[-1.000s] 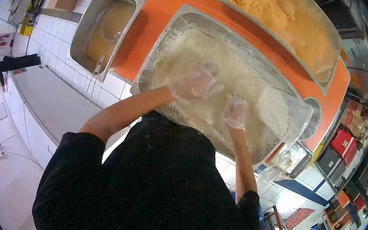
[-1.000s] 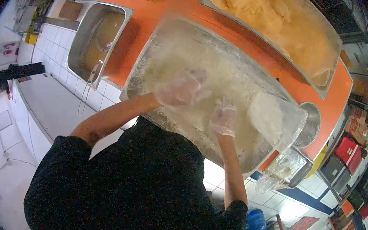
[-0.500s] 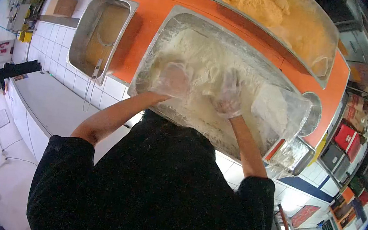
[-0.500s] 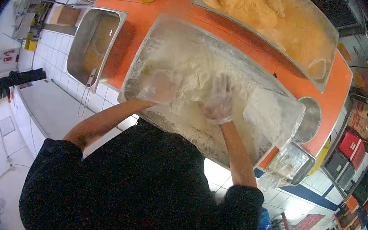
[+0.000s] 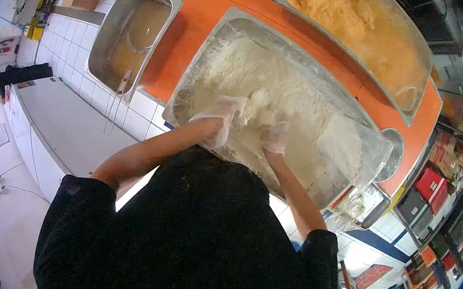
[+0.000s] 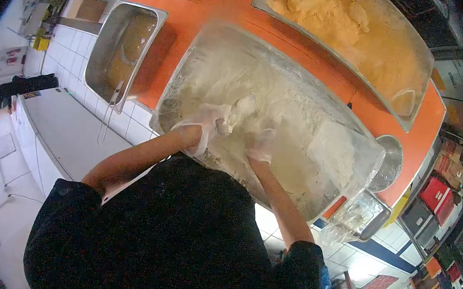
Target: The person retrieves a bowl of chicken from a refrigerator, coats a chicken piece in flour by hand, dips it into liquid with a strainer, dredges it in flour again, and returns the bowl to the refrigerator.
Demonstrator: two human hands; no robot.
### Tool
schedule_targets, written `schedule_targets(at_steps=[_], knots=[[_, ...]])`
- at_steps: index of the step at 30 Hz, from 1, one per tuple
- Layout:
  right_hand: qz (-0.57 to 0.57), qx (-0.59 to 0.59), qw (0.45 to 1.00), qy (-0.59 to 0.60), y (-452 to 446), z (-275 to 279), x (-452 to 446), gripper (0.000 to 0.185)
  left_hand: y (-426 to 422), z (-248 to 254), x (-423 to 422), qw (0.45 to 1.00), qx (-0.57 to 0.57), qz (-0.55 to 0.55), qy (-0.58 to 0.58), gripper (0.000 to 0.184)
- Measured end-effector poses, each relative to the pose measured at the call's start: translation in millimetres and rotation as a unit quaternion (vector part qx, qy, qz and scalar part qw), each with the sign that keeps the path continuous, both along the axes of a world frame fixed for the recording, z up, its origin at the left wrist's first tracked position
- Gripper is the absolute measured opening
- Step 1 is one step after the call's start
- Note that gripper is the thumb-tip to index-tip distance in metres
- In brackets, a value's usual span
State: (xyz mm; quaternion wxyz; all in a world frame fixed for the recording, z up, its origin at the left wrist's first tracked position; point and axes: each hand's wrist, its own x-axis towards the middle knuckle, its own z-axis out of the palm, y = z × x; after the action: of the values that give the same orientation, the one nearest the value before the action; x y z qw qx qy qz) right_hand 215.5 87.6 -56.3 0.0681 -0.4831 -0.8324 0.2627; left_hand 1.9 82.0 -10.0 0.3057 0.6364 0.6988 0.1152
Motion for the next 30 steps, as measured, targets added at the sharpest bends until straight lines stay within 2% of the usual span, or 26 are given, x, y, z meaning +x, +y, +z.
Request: schedule_targets(at_steps=[1, 2, 3, 4, 5, 6, 7, 8, 9, 10, 11, 13, 14, 16, 17, 19, 20, 22, 23, 24, 25, 26, 27, 28, 29, 30], knots=[[0.074, 0.034, 0.970, -0.229, -2, 3, -2, 0.042, 2, 0, 2, 0.999, -0.016, 0.006, 0.032, 0.030], [0.074, 0.032, 0.970, -0.229, -2, 4, -6, 0.042, 3, 1, 6, 0.999, -0.018, 0.006, 0.032, 0.030], [-0.177, -0.205, 0.960, 0.072, 8, 33, -19, 0.037, 7, 14, 11, 0.996, 0.023, 0.083, -0.034, 0.031], [-0.392, -0.398, 0.748, 0.360, 19, 61, -28, 0.033, 14, 27, 15, 0.980, 0.066, 0.157, -0.099, 0.032], [-0.392, -0.397, 0.747, 0.361, 29, 85, -29, 0.033, 23, 37, 18, 0.981, 0.067, 0.156, -0.098, 0.032], [-0.334, -0.351, 0.819, 0.307, 37, 107, -29, 0.033, 34, 45, 21, 0.999, 0.016, 0.038, -0.026, 0.032], [-0.272, -0.302, 0.880, 0.247, 40, 117, -29, 0.034, 41, 47, 26, 0.995, -0.036, -0.081, 0.047, 0.035], [-0.273, -0.300, 0.880, 0.246, 35, 96, -19, 0.034, 48, 44, 36, 0.995, -0.035, -0.081, 0.045, 0.035], [-0.162, -0.081, 0.973, 0.146, 26, 58, -2, 0.037, 54, 37, 47, 0.990, -0.060, -0.107, 0.070, 0.037], [-0.038, 0.145, 0.988, 0.033, 22, 30, 12, 0.039, 57, 31, 52, 0.983, -0.086, -0.132, 0.095, 0.040], [-0.038, 0.145, 0.988, 0.031, 22, 18, 20, 0.039, 53, 29, 53, 0.983, -0.085, -0.132, 0.094, 0.040], [-0.060, 0.131, 0.989, -0.023, 25, 11, 28, 0.040, 42, 23, 54, 0.982, 0.065, -0.163, 0.074, 0.044], [-0.060, 0.132, 0.989, -0.026, 27, 13, 32, 0.040, 40, 6, 55, 0.982, 0.067, -0.163, 0.072, 0.044], [-0.100, 0.058, 0.989, 0.091, 40, 42, 27, 0.041, 36, -43, 53, 0.951, 0.239, -0.179, 0.084, 0.052], [-0.097, 0.060, 0.989, 0.091, 42, 45, 25, 0.041, 33, -45, 53, 0.951, 0.241, -0.177, 0.085, 0.052], [-0.034, 0.203, 0.977, 0.052, 57, 52, 18, 0.039, 38, -32, 50, 0.911, 0.268, -0.253, 0.185, 0.049], [-0.031, 0.207, 0.976, 0.055, 58, 57, 18, 0.039, 35, -26, 47, 0.911, 0.270, -0.250, 0.188, 0.049], [-0.048, 0.224, 0.972, 0.055, 59, 67, 14, 0.042, 43, 29, 31, 0.967, 0.134, -0.214, 0.044, 0.044], [-0.053, 0.223, 0.972, 0.056, 56, 57, 13, 0.042, 47, 43, 24, 0.966, 0.132, -0.218, 0.046, 0.044], [-0.061, 0.084, 0.994, -0.027, 49, 38, 13, 0.046, 51, 53, 18, 0.983, 0.052, -0.166, 0.064, 0.043], [-0.066, -0.057, 0.990, -0.110, 42, 17, 14, 0.050, 53, 57, 17, 0.990, -0.028, -0.110, 0.082, 0.041], [-0.067, -0.056, 0.990, -0.110, 35, -7, 9, 0.050, 53, 51, 19, 0.990, -0.027, -0.111, 0.083, 0.041], [-0.049, 0.103, 0.989, -0.097, 25, -32, 0, 0.050, 49, 37, 22, 0.998, -0.046, -0.013, 0.036, 0.040], [-0.030, 0.260, 0.962, -0.080, 21, -34, -11, 0.049, 47, 28, 25, 0.994, -0.063, 0.087, -0.011, 0.045], [-0.029, 0.263, 0.961, -0.078, 21, -35, -18, 0.049, 49, 20, 28, 0.994, -0.060, 0.088, -0.009, 0.045], [-0.076, 0.155, 0.984, 0.036, 21, -21, -26, 0.049, 50, 16, 32, 0.993, -0.091, -0.009, 0.069, 0.041]])
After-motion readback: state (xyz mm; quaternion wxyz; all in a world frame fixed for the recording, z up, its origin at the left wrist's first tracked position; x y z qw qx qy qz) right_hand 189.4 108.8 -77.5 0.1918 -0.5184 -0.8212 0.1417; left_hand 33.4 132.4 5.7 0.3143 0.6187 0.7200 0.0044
